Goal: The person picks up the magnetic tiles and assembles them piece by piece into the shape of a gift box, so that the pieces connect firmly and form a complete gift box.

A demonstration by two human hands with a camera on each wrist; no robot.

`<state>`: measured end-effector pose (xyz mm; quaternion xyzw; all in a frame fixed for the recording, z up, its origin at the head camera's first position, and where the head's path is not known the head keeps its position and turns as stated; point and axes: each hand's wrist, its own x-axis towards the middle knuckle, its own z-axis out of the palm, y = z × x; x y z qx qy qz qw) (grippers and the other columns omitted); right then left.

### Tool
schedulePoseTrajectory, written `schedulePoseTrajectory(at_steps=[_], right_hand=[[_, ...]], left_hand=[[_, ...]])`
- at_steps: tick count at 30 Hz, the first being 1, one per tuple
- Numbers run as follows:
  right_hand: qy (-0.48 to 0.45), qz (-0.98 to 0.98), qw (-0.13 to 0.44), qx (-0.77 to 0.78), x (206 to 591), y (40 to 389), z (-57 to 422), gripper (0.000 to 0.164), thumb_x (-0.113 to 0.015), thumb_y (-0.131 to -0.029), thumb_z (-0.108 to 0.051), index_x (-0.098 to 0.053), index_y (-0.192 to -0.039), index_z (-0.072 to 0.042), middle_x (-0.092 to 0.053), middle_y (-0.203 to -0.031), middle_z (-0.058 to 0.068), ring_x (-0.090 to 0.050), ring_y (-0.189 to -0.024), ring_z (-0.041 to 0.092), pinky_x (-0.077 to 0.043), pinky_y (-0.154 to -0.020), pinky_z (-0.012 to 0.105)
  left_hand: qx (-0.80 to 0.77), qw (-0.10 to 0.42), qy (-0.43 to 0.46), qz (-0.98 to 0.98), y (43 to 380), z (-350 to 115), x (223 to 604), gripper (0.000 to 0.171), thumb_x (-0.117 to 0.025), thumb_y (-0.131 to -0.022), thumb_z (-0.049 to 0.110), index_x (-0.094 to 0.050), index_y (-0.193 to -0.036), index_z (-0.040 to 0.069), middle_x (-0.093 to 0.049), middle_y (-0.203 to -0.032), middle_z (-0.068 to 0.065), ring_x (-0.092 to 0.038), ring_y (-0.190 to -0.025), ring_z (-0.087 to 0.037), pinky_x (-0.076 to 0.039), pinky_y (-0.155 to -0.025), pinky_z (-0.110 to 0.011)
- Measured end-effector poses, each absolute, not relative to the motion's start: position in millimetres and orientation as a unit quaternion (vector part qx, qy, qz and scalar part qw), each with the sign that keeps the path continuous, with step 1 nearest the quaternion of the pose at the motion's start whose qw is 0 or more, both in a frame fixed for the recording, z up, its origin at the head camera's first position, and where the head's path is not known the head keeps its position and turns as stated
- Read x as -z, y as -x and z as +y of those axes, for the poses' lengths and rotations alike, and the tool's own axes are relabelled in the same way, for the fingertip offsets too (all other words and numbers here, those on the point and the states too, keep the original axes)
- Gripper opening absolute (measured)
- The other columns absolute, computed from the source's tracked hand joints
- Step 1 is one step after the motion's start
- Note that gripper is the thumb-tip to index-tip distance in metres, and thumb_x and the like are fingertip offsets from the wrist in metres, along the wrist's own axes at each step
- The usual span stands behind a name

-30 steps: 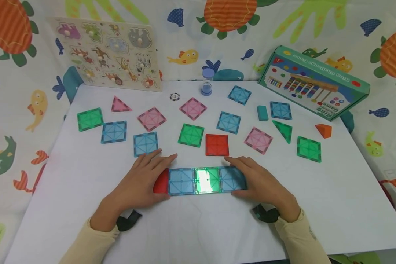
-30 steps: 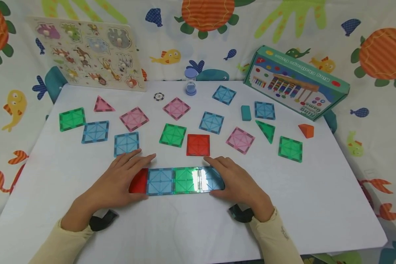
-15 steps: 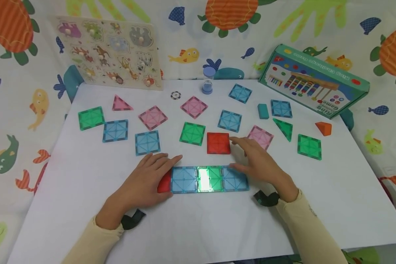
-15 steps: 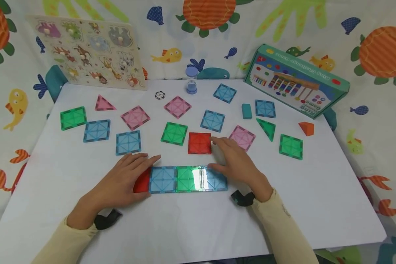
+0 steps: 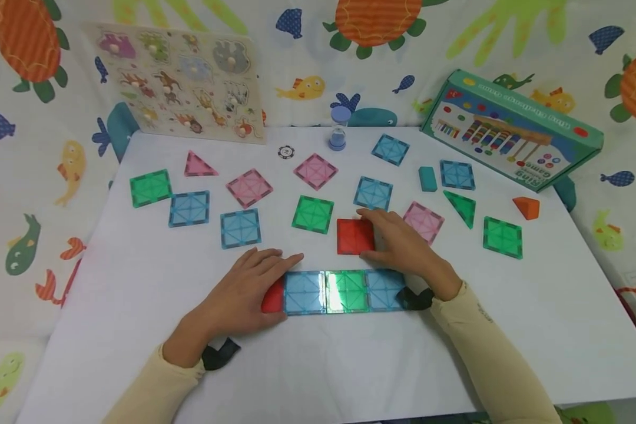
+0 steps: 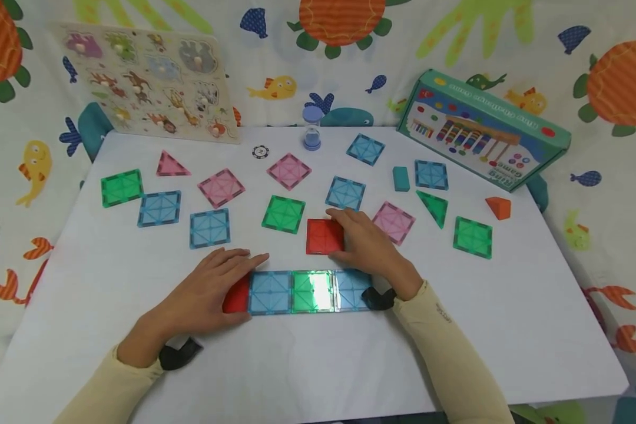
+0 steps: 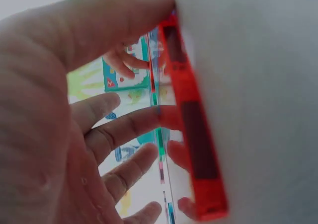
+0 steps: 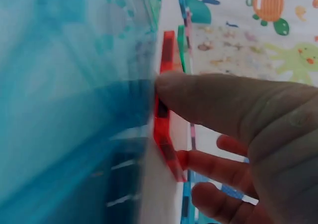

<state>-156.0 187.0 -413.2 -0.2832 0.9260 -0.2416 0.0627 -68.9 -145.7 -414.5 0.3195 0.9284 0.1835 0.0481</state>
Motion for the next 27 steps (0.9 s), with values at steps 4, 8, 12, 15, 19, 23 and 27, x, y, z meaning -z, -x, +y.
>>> schedulePoseTrajectory(at_steps=[4,8,12,15,19,23,27], right_hand=[[0.294,0.920,0.072,0.249,413,157,191,0.083,-0.079,-0.076,-0.031,-0.035,-0.145,-0.014,-0.048,-0.136,0.004,-0.044,-0.122,0.019,-0.046,-0.095,0.042],[0.293,0.915,0.099,0.259,410,156,198,0.083,-0.079,-0.076,-0.032,-0.035,-0.144,-0.015,-0.048,-0.135,0.003,-0.043,-0.122,0.019,-0.046,-0.095,0.043],[0.280,0.915,0.125,0.262,406,154,210,0.086,-0.081,-0.074,-0.031,-0.034,-0.144,-0.016,-0.049,-0.133,0.002,-0.044,-0.120,0.020,-0.049,-0.091,0.042],[0.268,0.919,0.129,0.260,404,153,219,0.087,-0.082,-0.072,-0.029,-0.035,-0.144,-0.017,-0.049,-0.132,0.001,-0.045,-0.119,0.018,-0.050,-0.090,0.040],[0.264,0.919,0.134,0.262,404,151,228,0.086,-0.083,-0.072,-0.026,-0.036,-0.144,-0.016,-0.049,-0.131,-0.001,-0.044,-0.119,0.016,-0.050,-0.090,0.038],[0.261,0.916,0.140,0.269,404,148,236,0.086,-0.083,-0.072,-0.026,-0.036,-0.144,-0.018,-0.048,-0.132,-0.002,-0.043,-0.119,0.014,-0.052,-0.087,0.036],[0.256,0.911,0.150,0.286,403,146,241,0.080,-0.082,-0.073,-0.028,-0.040,-0.141,-0.019,-0.049,-0.129,-0.003,-0.045,-0.114,0.015,-0.053,-0.083,0.034]], left_hand=[[-0.179,0.049,-0.324,0.928,69,-144,416,0.109,-0.081,-0.064,0.050,-0.016,-0.150,0.036,-0.040,-0.142,0.004,-0.027,-0.134,-0.019,-0.026,-0.109,-0.052],[-0.175,0.049,-0.320,0.930,69,-143,416,0.111,-0.082,-0.063,0.050,-0.016,-0.151,0.036,-0.040,-0.141,0.004,-0.027,-0.134,-0.019,-0.028,-0.108,-0.051],[-0.174,0.050,-0.317,0.931,70,-142,417,0.113,-0.083,-0.061,0.050,-0.016,-0.150,0.036,-0.041,-0.141,0.004,-0.028,-0.134,-0.020,-0.031,-0.106,-0.051],[-0.176,0.050,-0.319,0.930,70,-143,416,0.112,-0.083,-0.062,0.050,-0.017,-0.151,0.035,-0.040,-0.142,0.003,-0.028,-0.134,-0.020,-0.031,-0.106,-0.051],[-0.177,0.048,-0.323,0.929,71,-143,416,0.111,-0.082,-0.063,0.051,-0.017,-0.151,0.035,-0.040,-0.142,0.003,-0.028,-0.134,-0.020,-0.030,-0.107,-0.050],[-0.178,0.047,-0.323,0.928,71,-144,417,0.111,-0.082,-0.063,0.052,-0.016,-0.151,0.035,-0.039,-0.142,0.004,-0.027,-0.134,-0.019,-0.031,-0.106,-0.050],[-0.181,0.049,-0.323,0.928,71,-144,418,0.112,-0.082,-0.062,0.052,-0.016,-0.151,0.035,-0.039,-0.143,0.003,-0.027,-0.135,-0.020,-0.034,-0.105,-0.050]])
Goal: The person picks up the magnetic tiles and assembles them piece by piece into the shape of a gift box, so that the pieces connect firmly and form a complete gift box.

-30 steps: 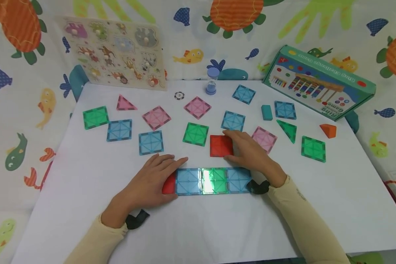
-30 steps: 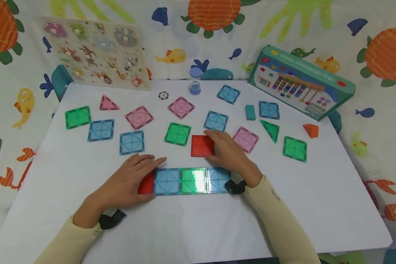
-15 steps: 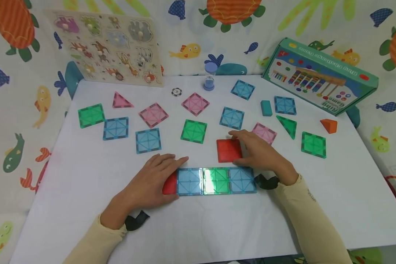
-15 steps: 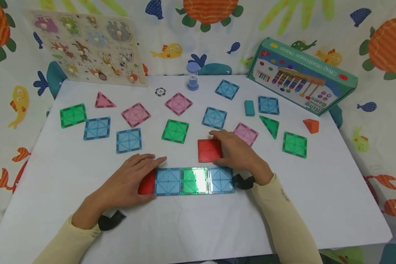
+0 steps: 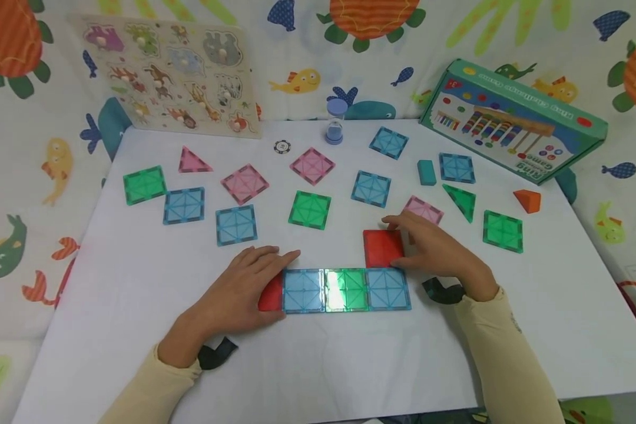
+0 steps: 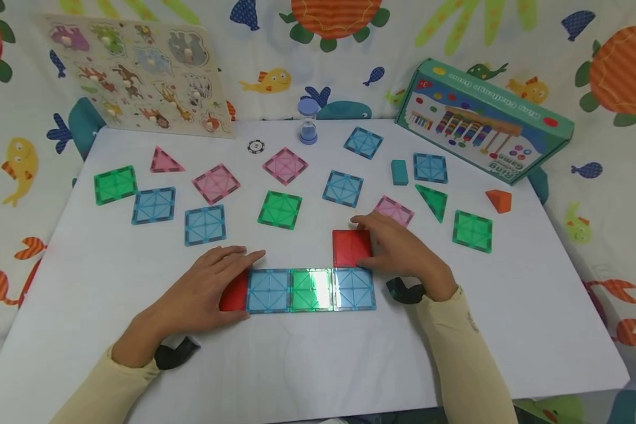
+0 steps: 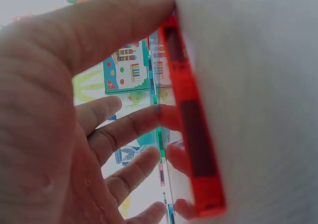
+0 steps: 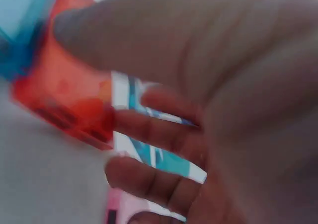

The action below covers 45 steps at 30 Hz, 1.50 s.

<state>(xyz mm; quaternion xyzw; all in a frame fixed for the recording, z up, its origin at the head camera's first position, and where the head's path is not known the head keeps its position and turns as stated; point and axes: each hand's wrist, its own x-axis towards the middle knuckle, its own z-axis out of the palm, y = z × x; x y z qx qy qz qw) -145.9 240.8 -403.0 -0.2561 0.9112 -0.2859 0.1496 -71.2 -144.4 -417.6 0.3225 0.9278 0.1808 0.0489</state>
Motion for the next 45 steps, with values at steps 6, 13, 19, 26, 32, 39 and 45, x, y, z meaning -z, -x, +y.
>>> schedulePoseTrajectory(at_steps=[6,13,19,26,32,39,45], right_hand=[[0.185,0.941,0.067,0.275,401,147,247,0.075,-0.078,-0.078,-0.026,-0.040,-0.141,-0.016,-0.049,-0.129,0.006,-0.048,-0.108,0.025,-0.054,-0.076,0.043],[0.077,0.978,0.025,0.190,411,155,261,0.089,-0.078,-0.076,-0.030,-0.028,-0.147,-0.016,-0.038,-0.140,0.018,-0.036,-0.122,0.037,-0.050,-0.079,0.058],[0.070,0.976,0.038,0.204,413,157,264,0.086,-0.077,-0.077,-0.027,-0.028,-0.147,-0.014,-0.043,-0.135,0.018,-0.038,-0.119,0.036,-0.051,-0.078,0.057],[0.088,0.963,-0.026,0.253,404,156,255,0.088,-0.080,-0.074,-0.023,-0.031,-0.146,-0.017,-0.047,-0.133,0.013,-0.045,-0.113,0.030,-0.052,-0.079,0.053],[0.207,0.924,-0.036,0.320,386,137,205,0.089,-0.081,-0.074,-0.028,-0.030,-0.147,-0.024,-0.050,-0.133,0.004,-0.050,-0.103,0.021,-0.052,-0.077,0.043],[0.272,0.922,0.025,0.275,401,129,157,0.088,-0.080,-0.074,-0.037,-0.031,-0.146,-0.021,-0.053,-0.129,0.003,-0.046,-0.111,0.019,-0.053,-0.077,0.035],[0.285,0.925,0.041,0.249,409,129,155,0.088,-0.079,-0.075,-0.037,-0.031,-0.146,-0.020,-0.055,-0.126,0.003,-0.047,-0.100,0.015,-0.049,-0.068,0.027]], left_hand=[[-0.180,0.053,-0.323,0.928,70,-146,416,0.110,-0.081,-0.064,0.052,-0.016,-0.151,0.035,-0.038,-0.144,0.003,-0.027,-0.135,-0.020,-0.033,-0.105,-0.050],[-0.183,0.049,-0.324,0.927,70,-145,416,0.109,-0.082,-0.064,0.050,-0.017,-0.151,0.035,-0.038,-0.144,0.003,-0.026,-0.135,-0.020,-0.035,-0.104,-0.048],[-0.180,0.049,-0.324,0.928,70,-145,414,0.109,-0.082,-0.065,0.050,-0.016,-0.151,0.035,-0.038,-0.144,0.003,-0.025,-0.135,-0.020,-0.038,-0.102,-0.047],[-0.185,0.044,-0.325,0.926,69,-144,413,0.109,-0.083,-0.063,0.048,-0.019,-0.151,0.033,-0.039,-0.143,0.001,-0.028,-0.134,-0.022,-0.039,-0.100,-0.048],[-0.182,0.043,-0.324,0.927,69,-145,413,0.110,-0.083,-0.063,0.049,-0.018,-0.151,0.034,-0.040,-0.143,0.002,-0.028,-0.135,-0.022,-0.039,-0.101,-0.047],[-0.175,0.040,-0.325,0.929,69,-145,414,0.110,-0.082,-0.064,0.051,-0.017,-0.151,0.034,-0.039,-0.144,0.002,-0.027,-0.135,-0.021,-0.038,-0.102,-0.045],[-0.178,0.044,-0.325,0.928,69,-145,414,0.111,-0.083,-0.063,0.050,-0.017,-0.151,0.034,-0.040,-0.144,0.002,-0.027,-0.135,-0.021,-0.038,-0.102,-0.045]])
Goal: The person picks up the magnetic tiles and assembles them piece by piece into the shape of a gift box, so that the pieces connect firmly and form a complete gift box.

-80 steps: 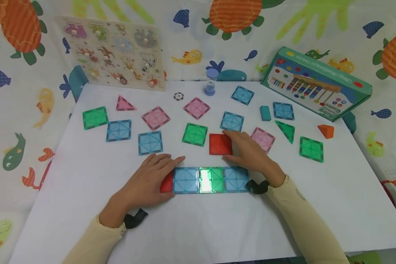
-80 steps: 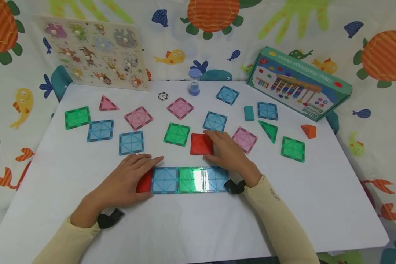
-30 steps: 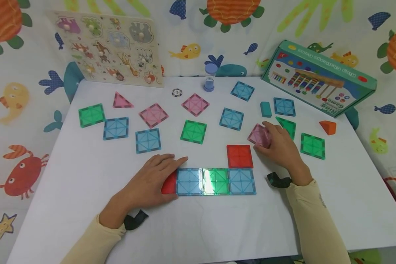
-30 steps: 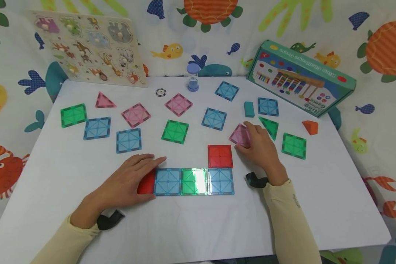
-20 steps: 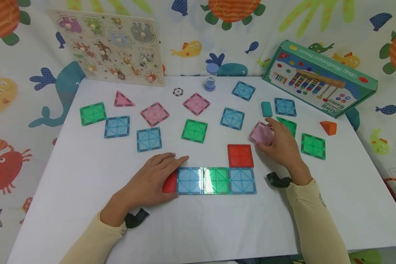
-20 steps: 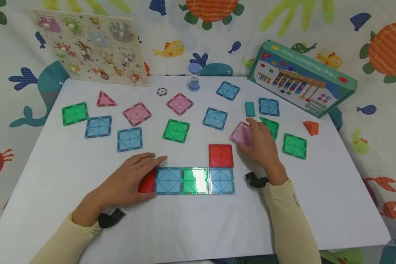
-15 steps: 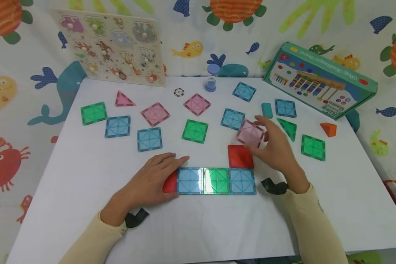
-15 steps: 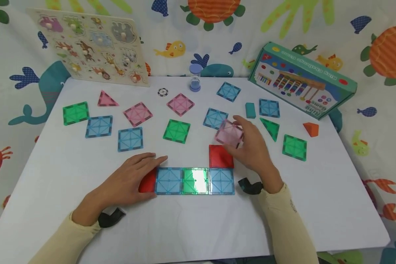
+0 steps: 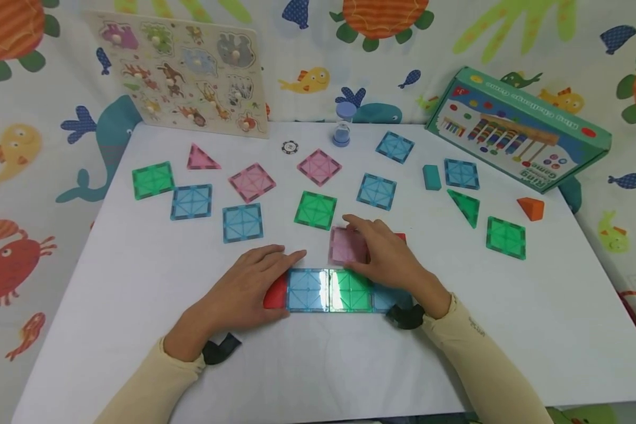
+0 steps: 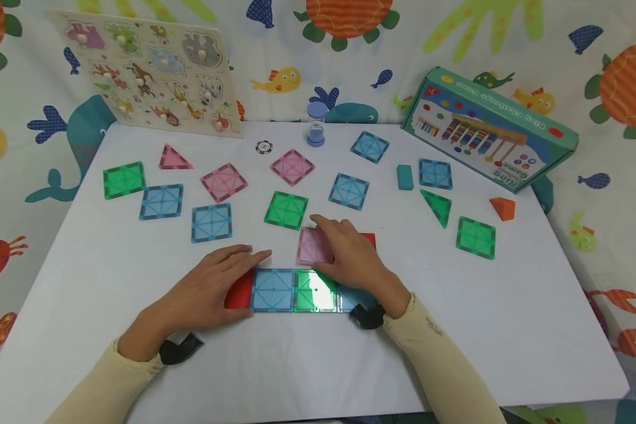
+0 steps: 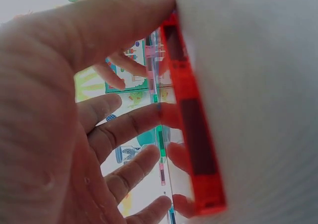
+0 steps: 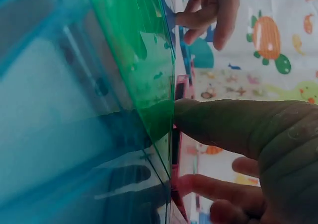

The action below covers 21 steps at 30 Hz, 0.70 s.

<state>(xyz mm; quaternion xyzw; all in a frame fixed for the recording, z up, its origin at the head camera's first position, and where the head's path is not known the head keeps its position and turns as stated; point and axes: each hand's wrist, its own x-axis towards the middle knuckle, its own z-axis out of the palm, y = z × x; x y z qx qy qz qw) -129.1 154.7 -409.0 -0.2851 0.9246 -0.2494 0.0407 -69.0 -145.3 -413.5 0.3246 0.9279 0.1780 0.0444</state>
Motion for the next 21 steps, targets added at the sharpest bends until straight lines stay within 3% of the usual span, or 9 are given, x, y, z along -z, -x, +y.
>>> schedulePoseTrajectory(at_steps=[6,10,15,21], right_hand=[[0.297,0.915,0.059,0.267,406,132,157,0.084,-0.077,-0.076,-0.042,-0.035,-0.145,-0.017,-0.058,-0.126,0.000,-0.048,-0.096,0.016,-0.047,-0.065,0.026],[0.302,0.916,0.051,0.260,397,142,157,0.082,-0.075,-0.079,-0.040,-0.033,-0.145,-0.017,-0.055,-0.131,0.003,-0.049,-0.108,0.021,-0.052,-0.076,0.034],[0.288,0.931,0.046,0.219,382,170,136,0.081,-0.074,-0.080,-0.038,-0.032,-0.146,-0.018,-0.049,-0.138,0.007,-0.045,-0.121,0.026,-0.049,-0.089,0.047],[0.274,0.950,0.098,0.116,387,201,98,0.088,-0.073,-0.079,-0.044,-0.026,-0.148,-0.016,-0.048,-0.136,0.013,-0.047,-0.119,0.029,-0.050,-0.088,0.046]], left_hand=[[-0.180,0.045,-0.320,0.929,68,-147,413,0.112,-0.084,-0.061,0.049,-0.018,-0.151,0.035,-0.039,-0.144,0.002,-0.026,-0.135,-0.020,-0.041,-0.099,-0.045],[-0.183,0.051,-0.317,0.929,68,-147,413,0.113,-0.085,-0.060,0.049,-0.018,-0.150,0.035,-0.039,-0.144,0.003,-0.026,-0.136,-0.020,-0.043,-0.097,-0.045],[-0.180,0.049,-0.317,0.930,67,-147,414,0.114,-0.086,-0.059,0.049,-0.018,-0.150,0.035,-0.039,-0.144,0.004,-0.026,-0.135,-0.019,-0.044,-0.097,-0.045],[-0.182,0.047,-0.321,0.928,66,-146,415,0.114,-0.085,-0.060,0.049,-0.018,-0.150,0.035,-0.039,-0.144,0.004,-0.027,-0.135,-0.019,-0.041,-0.100,-0.045]])
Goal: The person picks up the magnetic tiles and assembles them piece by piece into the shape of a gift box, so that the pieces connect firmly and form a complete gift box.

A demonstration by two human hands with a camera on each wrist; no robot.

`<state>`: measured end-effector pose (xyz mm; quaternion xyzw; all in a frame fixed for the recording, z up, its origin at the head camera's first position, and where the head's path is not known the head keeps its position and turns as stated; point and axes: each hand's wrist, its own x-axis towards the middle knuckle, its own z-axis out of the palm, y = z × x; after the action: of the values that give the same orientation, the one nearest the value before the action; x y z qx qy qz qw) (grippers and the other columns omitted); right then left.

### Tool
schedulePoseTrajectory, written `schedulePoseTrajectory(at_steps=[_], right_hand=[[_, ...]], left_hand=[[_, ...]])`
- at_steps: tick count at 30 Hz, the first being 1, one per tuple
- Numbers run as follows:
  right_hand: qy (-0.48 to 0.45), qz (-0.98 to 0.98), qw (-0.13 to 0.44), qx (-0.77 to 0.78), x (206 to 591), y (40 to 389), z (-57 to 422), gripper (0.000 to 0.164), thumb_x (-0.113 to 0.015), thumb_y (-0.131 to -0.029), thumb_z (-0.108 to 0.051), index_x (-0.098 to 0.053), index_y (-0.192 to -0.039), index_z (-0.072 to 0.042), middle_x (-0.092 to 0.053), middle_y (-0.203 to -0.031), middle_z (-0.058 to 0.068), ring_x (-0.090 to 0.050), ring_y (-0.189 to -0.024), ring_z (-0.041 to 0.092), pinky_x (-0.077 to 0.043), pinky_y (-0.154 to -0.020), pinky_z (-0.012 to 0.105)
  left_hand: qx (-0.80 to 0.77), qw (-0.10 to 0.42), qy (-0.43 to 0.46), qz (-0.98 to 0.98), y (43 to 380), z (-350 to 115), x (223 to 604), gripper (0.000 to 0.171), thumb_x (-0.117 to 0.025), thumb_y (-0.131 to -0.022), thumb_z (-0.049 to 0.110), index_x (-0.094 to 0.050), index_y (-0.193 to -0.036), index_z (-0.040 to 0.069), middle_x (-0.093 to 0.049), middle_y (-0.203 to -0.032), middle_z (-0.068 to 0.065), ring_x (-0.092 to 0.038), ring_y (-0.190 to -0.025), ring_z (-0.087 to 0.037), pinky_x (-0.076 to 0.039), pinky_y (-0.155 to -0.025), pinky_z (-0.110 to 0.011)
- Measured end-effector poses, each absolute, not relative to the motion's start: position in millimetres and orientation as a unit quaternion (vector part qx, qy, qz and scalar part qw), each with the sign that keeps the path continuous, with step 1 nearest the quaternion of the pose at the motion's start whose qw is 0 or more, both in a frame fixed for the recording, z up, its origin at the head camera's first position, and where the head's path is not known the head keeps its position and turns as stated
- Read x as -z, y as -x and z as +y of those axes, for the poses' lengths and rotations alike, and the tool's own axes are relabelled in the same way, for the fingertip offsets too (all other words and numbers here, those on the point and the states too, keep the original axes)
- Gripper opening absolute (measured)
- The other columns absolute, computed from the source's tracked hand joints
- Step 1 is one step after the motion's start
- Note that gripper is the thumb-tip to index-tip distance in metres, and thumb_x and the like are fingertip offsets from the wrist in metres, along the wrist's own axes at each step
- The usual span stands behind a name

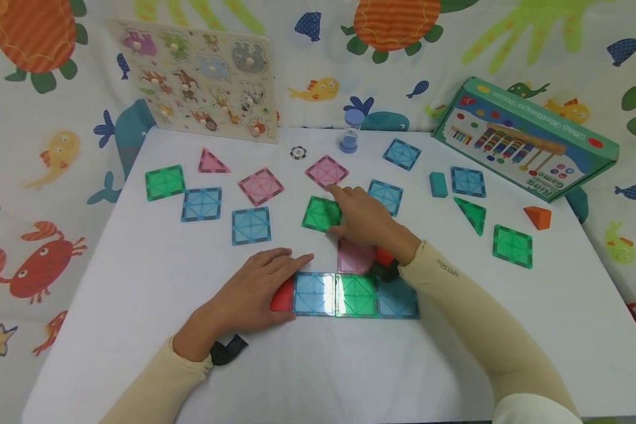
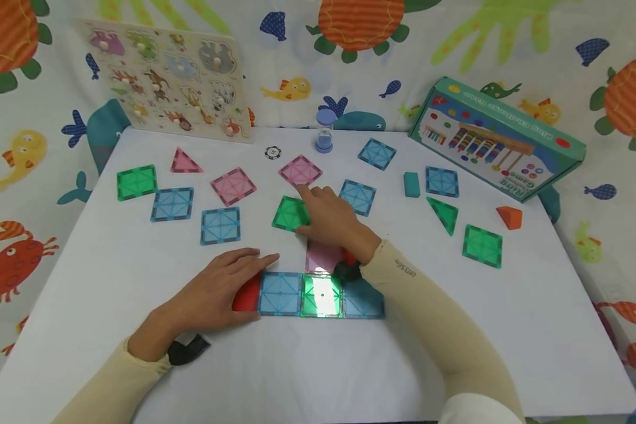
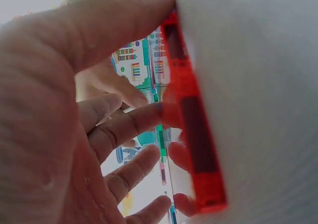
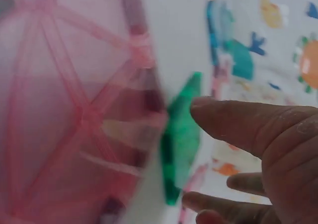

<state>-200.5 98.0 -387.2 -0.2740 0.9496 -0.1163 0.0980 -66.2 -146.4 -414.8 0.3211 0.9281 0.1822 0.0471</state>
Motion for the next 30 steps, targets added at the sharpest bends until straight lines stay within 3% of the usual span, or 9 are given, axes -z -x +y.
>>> schedulePoseTrajectory(at_steps=[6,14,21,26,30], right_hand=[[0.281,0.951,0.088,0.099,395,205,85,0.093,-0.076,-0.075,-0.045,-0.025,-0.147,-0.015,-0.050,-0.132,0.014,-0.049,-0.115,0.028,-0.050,-0.086,0.043],[0.310,0.928,0.107,0.177,387,180,87,0.096,-0.080,-0.071,-0.043,-0.026,-0.147,-0.019,-0.058,-0.120,0.002,-0.050,-0.102,0.018,-0.052,-0.079,0.036],[0.353,0.921,0.104,0.132,393,154,86,0.092,-0.076,-0.074,-0.049,-0.028,-0.147,-0.017,-0.058,-0.121,0.002,-0.049,-0.101,0.017,-0.050,-0.075,0.030],[0.363,0.914,0.102,0.150,393,141,104,0.089,-0.071,-0.078,-0.051,-0.026,-0.148,-0.020,-0.059,-0.112,-0.003,-0.046,-0.099,0.013,-0.047,-0.071,0.025],[0.332,0.914,0.093,0.215,391,128,143,0.093,-0.070,-0.077,-0.056,-0.023,-0.150,-0.023,-0.051,-0.131,0.002,-0.043,-0.111,0.016,-0.050,-0.077,0.031]], left_hand=[[-0.177,0.042,-0.323,0.929,66,-143,415,0.114,-0.085,-0.060,0.050,-0.018,-0.151,0.034,-0.039,-0.144,0.004,-0.027,-0.135,-0.019,-0.040,-0.101,-0.045],[-0.196,0.034,-0.302,0.932,70,-147,406,0.114,-0.081,-0.062,0.056,-0.014,-0.151,0.033,-0.041,-0.134,0.002,-0.031,-0.128,-0.018,-0.043,-0.097,-0.044],[-0.215,-0.116,-0.184,0.952,84,-163,401,0.086,-0.077,-0.075,0.035,-0.031,-0.146,0.019,-0.050,-0.114,-0.003,-0.042,-0.108,-0.021,-0.040,-0.082,-0.040],[-0.213,-0.145,-0.139,0.956,91,-173,410,0.073,-0.074,-0.077,0.028,-0.040,-0.141,0.014,-0.048,-0.130,-0.009,-0.041,-0.118,-0.028,-0.039,-0.087,-0.046],[-0.201,-0.136,-0.114,0.963,93,-178,415,0.069,-0.072,-0.079,0.030,-0.042,-0.140,0.015,-0.044,-0.139,-0.008,-0.037,-0.124,-0.030,-0.037,-0.087,-0.048]])
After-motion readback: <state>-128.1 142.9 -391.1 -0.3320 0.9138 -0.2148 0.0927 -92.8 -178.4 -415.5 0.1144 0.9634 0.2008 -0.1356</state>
